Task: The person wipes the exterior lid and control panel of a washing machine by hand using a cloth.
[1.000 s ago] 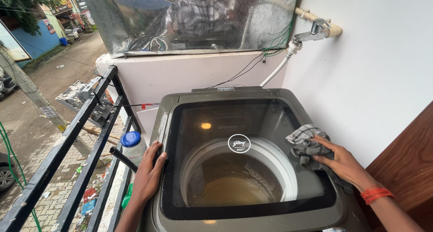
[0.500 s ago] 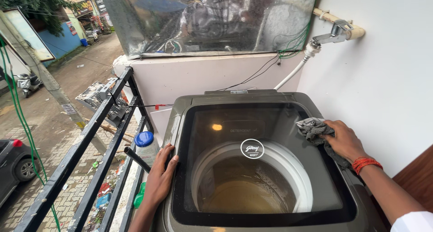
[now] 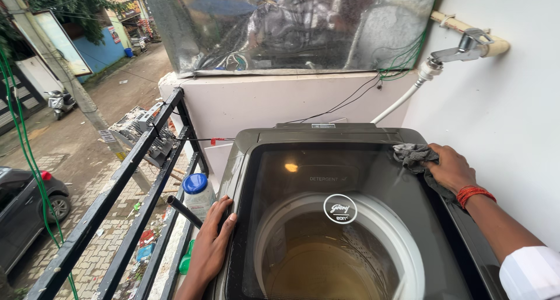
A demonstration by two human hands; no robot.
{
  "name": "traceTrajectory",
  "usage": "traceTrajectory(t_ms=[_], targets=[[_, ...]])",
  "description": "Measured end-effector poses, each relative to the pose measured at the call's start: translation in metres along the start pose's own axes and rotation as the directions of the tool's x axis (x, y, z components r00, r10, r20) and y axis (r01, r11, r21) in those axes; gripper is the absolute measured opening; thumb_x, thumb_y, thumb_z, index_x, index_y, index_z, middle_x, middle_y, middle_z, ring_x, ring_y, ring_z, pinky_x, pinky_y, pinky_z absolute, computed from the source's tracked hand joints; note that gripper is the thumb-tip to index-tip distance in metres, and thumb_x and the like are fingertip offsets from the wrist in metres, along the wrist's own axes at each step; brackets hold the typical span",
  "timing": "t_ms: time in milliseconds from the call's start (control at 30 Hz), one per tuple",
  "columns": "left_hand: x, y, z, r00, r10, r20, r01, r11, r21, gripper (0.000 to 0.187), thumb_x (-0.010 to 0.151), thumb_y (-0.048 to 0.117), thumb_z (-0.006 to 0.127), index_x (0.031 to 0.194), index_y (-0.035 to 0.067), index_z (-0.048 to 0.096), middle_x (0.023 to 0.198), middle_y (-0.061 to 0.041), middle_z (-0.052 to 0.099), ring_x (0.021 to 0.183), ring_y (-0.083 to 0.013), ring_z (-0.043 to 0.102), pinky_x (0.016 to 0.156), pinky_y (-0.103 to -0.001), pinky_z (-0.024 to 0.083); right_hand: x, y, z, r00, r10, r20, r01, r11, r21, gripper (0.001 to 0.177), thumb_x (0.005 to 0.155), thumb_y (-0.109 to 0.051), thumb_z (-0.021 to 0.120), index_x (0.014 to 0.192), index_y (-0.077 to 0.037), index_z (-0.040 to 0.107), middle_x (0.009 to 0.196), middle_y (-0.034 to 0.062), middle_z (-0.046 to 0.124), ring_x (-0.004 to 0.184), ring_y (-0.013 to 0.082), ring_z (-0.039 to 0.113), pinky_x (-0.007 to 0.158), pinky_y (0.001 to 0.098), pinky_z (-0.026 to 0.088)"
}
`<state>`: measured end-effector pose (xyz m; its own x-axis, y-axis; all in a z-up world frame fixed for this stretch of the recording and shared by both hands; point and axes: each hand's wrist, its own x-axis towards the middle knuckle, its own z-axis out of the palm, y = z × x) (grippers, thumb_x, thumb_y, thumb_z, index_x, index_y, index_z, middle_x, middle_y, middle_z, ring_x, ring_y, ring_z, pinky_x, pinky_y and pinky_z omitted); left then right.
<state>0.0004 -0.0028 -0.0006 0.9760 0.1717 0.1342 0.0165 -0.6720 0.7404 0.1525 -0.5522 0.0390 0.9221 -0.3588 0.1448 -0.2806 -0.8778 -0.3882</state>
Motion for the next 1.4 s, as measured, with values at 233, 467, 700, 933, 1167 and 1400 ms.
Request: traceTrajectory(t_ms=[233, 467, 700, 933, 1167, 1400], targets=[[-0.007, 0.01, -0.007, 0.998, 0.05, -0.043, -0.054, 0.993, -0.11, 0.056, 0.097, 0.048, 0.048, 0.144, 0.019, 0.054, 0.159, -0.004, 0.044, 0.151, -0.0246, 0.034, 0.12, -0.039, 0.028, 0.044, -0.002, 0.026, 0.998, 0.016, -0.064, -0.008, 0.992, 0.125, 0.04, 0.097, -0.031, 0.068, 0.136, -0.028, 0.065, 0.124, 0.0065, 0.073, 0.119, 0.0317, 0.067, 0.106, 0.0514, 0.05], [-0.009, 0.009, -0.005, 0.993, 0.096, -0.072, -0.105, 0.985, -0.134, 0.052, 0.098, 0.042, 0.05, 0.14, 0.014, 0.057, 0.156, -0.007, 0.049, 0.15, -0.0265, 0.038, 0.119, -0.039, 0.03, 0.074, 0.036, 0.051, 0.97, -0.081, -0.228, 0.072, 0.996, -0.046, 0.049, 0.097, -0.014, 0.062, 0.145, -0.023, 0.058, 0.127, 0.0139, 0.07, 0.119, 0.0389, 0.064, 0.105, 0.0568, 0.049], [-0.006, 0.008, -0.006, 0.98, 0.159, -0.115, -0.175, 0.975, -0.137, 0.05, 0.099, 0.041, 0.051, 0.137, 0.009, 0.059, 0.152, -0.011, 0.053, 0.148, -0.0289, 0.041, 0.118, -0.039, 0.032, 0.036, 0.106, 0.044, 0.971, 0.235, -0.05, -0.239, 0.965, -0.109, 0.056, 0.095, -0.018, 0.063, 0.148, -0.033, 0.056, 0.131, 0.0226, 0.069, 0.122, 0.0474, 0.064, 0.102, 0.057, 0.053], [-0.008, 0.006, -0.004, 0.975, 0.157, -0.158, -0.181, 0.971, -0.153, 0.046, 0.101, 0.039, 0.049, 0.134, 0.01, 0.063, 0.149, -0.012, 0.056, 0.146, -0.0304, 0.044, 0.116, -0.04, 0.034, -0.103, 0.135, 0.001, 0.973, 0.204, 0.108, -0.152, 0.919, -0.364, 0.053, 0.097, -0.022, 0.059, 0.15, -0.021, 0.052, 0.124, 0.0192, 0.075, 0.115, 0.0418, 0.071, 0.096, 0.0534, 0.057], [-0.01, 0.001, -0.006, 0.968, 0.176, -0.181, -0.206, 0.965, -0.165, 0.048, 0.098, 0.042, 0.054, 0.13, 0.008, 0.067, 0.153, -0.012, 0.053, 0.144, -0.031, 0.046, 0.117, -0.041, 0.035, -0.181, 0.093, -0.043, 0.876, -0.091, 0.473, 0.217, 0.951, -0.219, 0.079, 0.086, -0.01, 0.059, 0.157, -0.045, 0.051, 0.149, 0.001, 0.043, 0.105, 0.0238, 0.064, 0.087, 0.0388, 0.06], [-0.009, -0.003, -0.003, 0.964, 0.148, -0.22, -0.191, 0.964, -0.187, 0.052, 0.099, 0.044, 0.048, 0.133, 0.01, 0.067, 0.156, -0.013, 0.049, 0.146, -0.0319, 0.042, 0.117, -0.04, 0.031, -0.231, 0.056, -0.048, 0.752, -0.142, 0.644, 0.329, 0.927, -0.179, 0.044, 0.093, -0.054, 0.057, 0.136, -0.047, 0.064, 0.157, -0.0072, 0.038, 0.156, 0.0211, 0.025, 0.13, 0.0608, 0.018]])
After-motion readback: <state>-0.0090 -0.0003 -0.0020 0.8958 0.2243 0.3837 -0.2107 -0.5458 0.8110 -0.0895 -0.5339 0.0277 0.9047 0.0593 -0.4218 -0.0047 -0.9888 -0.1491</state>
